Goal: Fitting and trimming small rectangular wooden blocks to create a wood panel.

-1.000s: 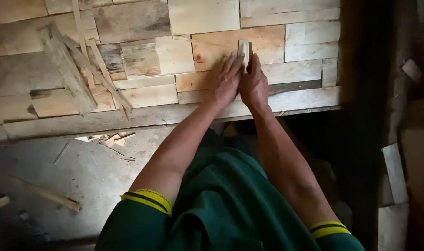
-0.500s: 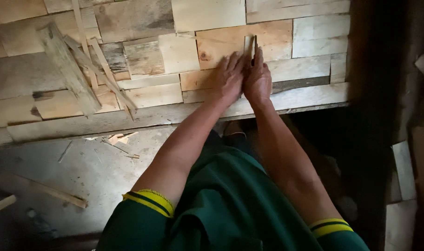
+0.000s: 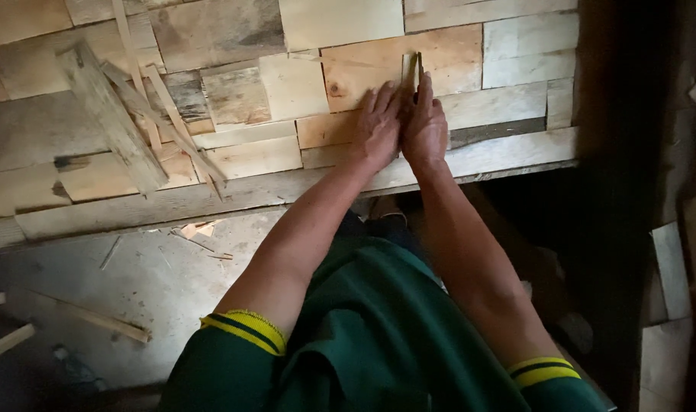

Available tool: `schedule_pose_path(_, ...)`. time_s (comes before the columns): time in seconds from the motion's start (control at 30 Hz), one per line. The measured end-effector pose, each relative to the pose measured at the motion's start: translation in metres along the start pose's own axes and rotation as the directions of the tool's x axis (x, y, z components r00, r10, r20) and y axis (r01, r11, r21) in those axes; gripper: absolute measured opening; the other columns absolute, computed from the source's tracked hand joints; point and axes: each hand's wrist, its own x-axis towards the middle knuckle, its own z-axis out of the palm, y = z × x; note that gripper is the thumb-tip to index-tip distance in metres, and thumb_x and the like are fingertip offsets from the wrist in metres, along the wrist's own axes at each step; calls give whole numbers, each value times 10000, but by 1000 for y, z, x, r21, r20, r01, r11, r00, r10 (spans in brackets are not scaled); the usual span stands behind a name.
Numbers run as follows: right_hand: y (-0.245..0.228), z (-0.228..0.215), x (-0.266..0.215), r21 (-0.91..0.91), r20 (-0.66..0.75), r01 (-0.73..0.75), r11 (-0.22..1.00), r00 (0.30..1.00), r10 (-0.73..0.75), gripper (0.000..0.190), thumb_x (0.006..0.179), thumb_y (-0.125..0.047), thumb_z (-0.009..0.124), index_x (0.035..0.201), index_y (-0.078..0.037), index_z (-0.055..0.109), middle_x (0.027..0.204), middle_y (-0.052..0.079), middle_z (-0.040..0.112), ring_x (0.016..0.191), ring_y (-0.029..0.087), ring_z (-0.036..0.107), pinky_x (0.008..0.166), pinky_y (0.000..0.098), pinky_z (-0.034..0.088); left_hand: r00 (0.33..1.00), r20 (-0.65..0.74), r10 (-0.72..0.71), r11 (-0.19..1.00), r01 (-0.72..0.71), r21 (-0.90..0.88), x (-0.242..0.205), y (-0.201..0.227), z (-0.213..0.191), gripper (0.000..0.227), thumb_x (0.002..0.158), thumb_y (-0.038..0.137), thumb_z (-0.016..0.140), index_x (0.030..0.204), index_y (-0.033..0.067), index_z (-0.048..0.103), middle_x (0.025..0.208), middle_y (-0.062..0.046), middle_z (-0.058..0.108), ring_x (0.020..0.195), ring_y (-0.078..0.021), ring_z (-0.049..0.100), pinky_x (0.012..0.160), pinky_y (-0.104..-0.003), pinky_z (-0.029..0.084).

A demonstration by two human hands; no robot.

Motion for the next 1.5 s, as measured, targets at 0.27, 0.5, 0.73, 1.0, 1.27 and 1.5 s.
schedule_pose_path(0.27,-3,1,1,2,34,-87,996,996,87,639,1070,-214,624,1607,-115,292,1011,288,668,858,482,668,701,560,522,999,42,2,1000,-3,25,0,-4,8,679,846,142,667,1497,88,479,1562,-146,436,1491,-384,309,1231,-591,210)
schedule_pose_path(0.5,-10,-4,6,-36,36,-89,995,995,90,640,1032,-234,628,1592,-121,338,989,275,678,838,460,687,680,536,538,999,45,23,1000,-24,14,-2,-5,10,753,819,227,727,1506,81,454,1556,-156,425,1490,-403,278,1215,-624,196)
schedule_pose_path(0.73,-10,-9,14,-82,60,-50,995,997,55,627,1026,-301,672,1530,-35,412,888,259,709,790,442,696,701,530,544,975,220,-15,993,-11,118,1,3,-11,992,672,365,841,1521,90,410,1588,-143,354,1494,-389,228,1207,-636,160)
schedule_pose_path(1.0,-19,-20,8,-52,84,-77,996,993,82,587,1042,-283,641,1537,-51,429,911,274,720,785,447,706,690,535,543,976,217,-17,989,-16,148,2,-2,4,1082,676,409,848,1570,70,342,1630,-158,282,1516,-392,185,1226,-616,109)
schedule_pose_path(1.27,-4,-11,-4,-29,87,-49,998,995,52,617,1004,-194,652,1552,-55,404,977,269,729,853,459,706,735,533,547,985,170,-22,977,-14,211,-1,-12,37,945,751,348,781,1566,99,373,1647,-129,278,1527,-368,210,1242,-611,114)
schedule_pose_path(1.5,-7,-16,-13,10,60,-8,1000,998,7,671,968,-143,688,1560,-44,387,1018,269,736,880,460,705,773,527,556,985,171,-9,994,-10,113,0,4,-12,801,868,315,686,1562,61,377,1652,-138,281,1526,-371,240,1240,-625,120)
